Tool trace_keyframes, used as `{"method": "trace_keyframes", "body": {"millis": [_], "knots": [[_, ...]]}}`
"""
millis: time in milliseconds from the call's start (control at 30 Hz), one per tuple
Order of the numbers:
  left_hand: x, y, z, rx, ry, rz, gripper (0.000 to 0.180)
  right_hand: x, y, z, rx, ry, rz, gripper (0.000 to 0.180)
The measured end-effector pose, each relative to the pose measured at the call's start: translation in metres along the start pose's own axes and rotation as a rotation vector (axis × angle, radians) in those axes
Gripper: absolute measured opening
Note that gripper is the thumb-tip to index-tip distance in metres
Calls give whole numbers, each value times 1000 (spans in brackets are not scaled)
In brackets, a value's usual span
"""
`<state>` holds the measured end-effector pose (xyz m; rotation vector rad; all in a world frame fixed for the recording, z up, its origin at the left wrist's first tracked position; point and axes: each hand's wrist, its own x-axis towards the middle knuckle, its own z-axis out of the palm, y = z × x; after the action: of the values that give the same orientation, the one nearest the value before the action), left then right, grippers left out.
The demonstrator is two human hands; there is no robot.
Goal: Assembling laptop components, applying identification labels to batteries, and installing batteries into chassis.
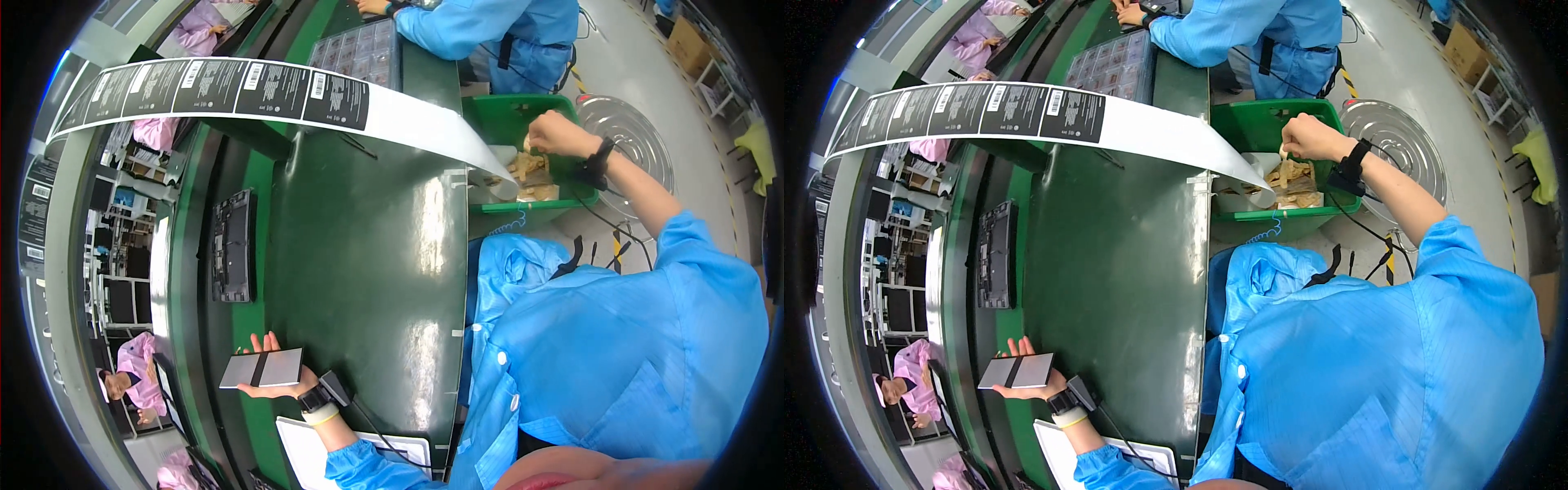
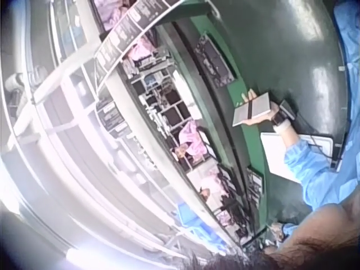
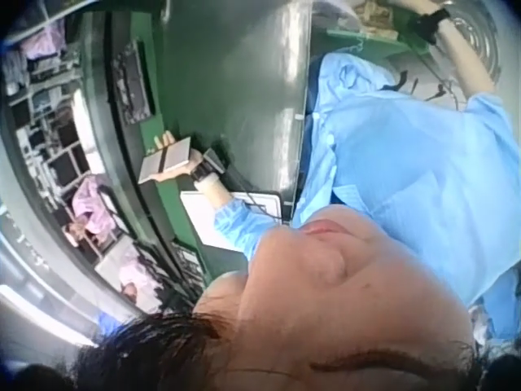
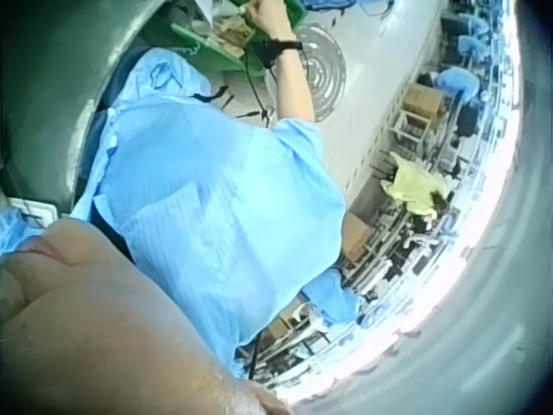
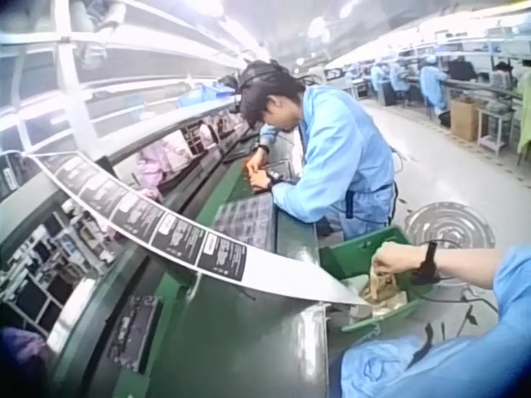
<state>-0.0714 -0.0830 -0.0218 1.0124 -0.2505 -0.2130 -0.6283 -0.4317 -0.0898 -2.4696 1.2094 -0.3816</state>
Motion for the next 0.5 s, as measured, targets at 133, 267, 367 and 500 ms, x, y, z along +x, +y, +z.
{"method": "trace_keyframes", "body": {"millis": [133, 267, 367, 500], "knots": [[-6, -5, 9, 48, -21, 18, 85, -15, 8, -1, -102, 29, -106, 31], [2, -11, 1, 16, -107, -2, 84, -20, -62, -53, 34, -322, 85, 33], [6, -14, -5, -4, -84, 2, 82, 5, -165, -72, 359, -569, -38, 30], [8, -13, -7, -47, -148, 23, 79, 59, -286, -54, 623, -591, -625, 20]]}}
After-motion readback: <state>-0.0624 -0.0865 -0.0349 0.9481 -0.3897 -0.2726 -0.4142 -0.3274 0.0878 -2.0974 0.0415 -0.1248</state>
